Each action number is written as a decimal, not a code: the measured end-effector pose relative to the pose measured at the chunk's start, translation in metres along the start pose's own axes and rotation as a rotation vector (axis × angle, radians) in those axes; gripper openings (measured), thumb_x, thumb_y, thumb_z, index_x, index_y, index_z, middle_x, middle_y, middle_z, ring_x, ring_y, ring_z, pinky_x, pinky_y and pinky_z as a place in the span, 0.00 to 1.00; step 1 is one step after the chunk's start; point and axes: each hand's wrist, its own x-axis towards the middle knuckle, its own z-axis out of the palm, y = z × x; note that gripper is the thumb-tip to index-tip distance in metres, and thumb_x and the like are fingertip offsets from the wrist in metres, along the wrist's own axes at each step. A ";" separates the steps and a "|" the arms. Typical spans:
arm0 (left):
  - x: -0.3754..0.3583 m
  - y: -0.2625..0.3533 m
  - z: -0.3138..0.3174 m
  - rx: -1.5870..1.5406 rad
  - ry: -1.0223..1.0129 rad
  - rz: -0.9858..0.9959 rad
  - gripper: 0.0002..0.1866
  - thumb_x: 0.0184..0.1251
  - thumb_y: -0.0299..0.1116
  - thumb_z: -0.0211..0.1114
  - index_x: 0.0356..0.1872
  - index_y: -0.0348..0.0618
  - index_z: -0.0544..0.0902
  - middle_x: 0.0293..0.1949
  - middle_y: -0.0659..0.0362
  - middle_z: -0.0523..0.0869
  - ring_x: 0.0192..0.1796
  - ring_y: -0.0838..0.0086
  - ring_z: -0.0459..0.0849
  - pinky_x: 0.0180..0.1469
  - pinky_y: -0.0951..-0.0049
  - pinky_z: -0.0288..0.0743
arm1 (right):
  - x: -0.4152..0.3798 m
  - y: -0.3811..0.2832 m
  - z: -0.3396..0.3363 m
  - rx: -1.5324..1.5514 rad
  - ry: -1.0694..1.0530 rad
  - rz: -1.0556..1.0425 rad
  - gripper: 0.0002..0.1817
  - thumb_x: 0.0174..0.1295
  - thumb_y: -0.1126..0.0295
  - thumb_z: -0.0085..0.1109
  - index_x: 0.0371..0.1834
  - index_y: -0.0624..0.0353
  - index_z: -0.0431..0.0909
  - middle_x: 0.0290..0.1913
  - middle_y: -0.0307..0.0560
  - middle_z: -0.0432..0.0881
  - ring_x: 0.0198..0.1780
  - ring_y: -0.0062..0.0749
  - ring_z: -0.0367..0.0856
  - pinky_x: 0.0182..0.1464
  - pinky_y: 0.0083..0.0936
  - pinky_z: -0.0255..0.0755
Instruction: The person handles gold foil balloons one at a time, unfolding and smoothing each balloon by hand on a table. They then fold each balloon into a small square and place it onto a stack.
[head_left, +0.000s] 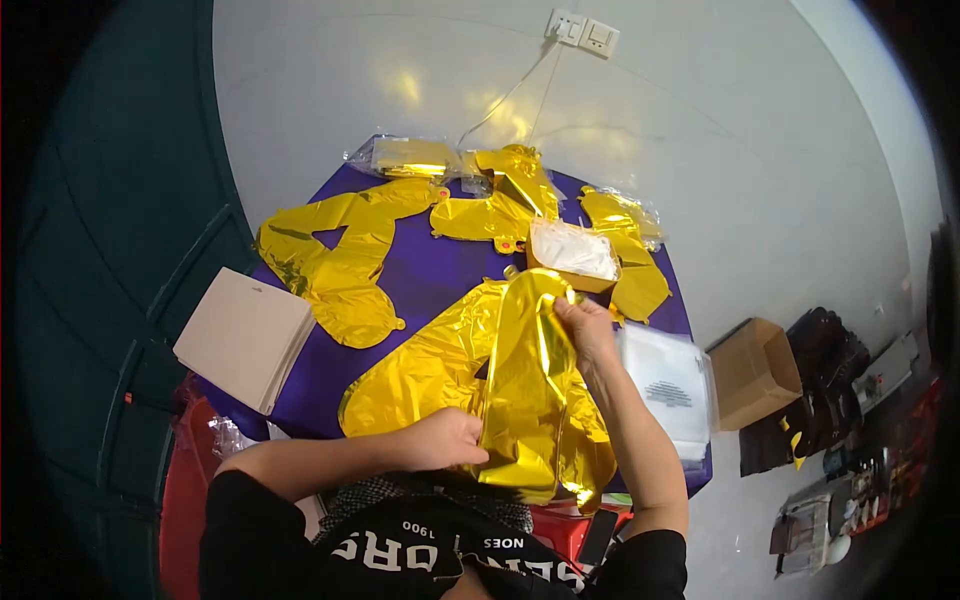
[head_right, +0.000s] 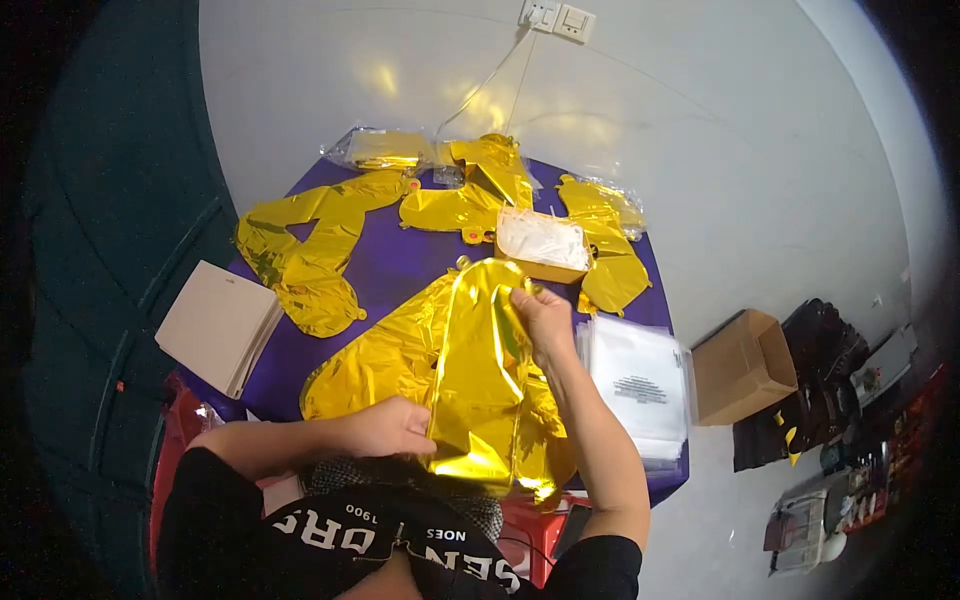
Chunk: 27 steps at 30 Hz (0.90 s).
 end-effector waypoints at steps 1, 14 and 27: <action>-0.008 0.011 0.001 0.043 -0.004 -0.020 0.07 0.62 0.27 0.66 0.36 0.33 0.81 0.26 0.66 0.80 0.30 0.85 0.75 0.32 0.80 0.68 | -0.002 0.002 0.008 0.008 0.001 0.020 0.02 0.62 0.76 0.61 0.32 0.61 0.81 0.28 0.40 0.83 0.24 0.20 0.78 0.28 0.18 0.72; -0.010 0.008 -0.036 -0.232 0.015 -0.128 0.08 0.67 0.30 0.59 0.40 0.37 0.81 0.31 0.64 0.80 0.31 0.83 0.76 0.35 0.82 0.69 | 0.069 0.033 -0.003 -0.436 -0.041 -0.158 0.10 0.61 0.73 0.63 0.21 0.62 0.79 0.16 0.38 0.77 0.15 0.18 0.69 0.19 0.21 0.62; -0.035 0.056 -0.036 -0.252 0.074 -0.287 0.10 0.58 0.27 0.65 0.39 0.34 0.84 0.33 0.61 0.85 0.32 0.81 0.81 0.35 0.81 0.73 | 0.104 0.017 -0.015 -0.508 0.095 -0.230 0.09 0.59 0.71 0.64 0.22 0.61 0.79 0.19 0.38 0.78 0.19 0.19 0.72 0.23 0.22 0.64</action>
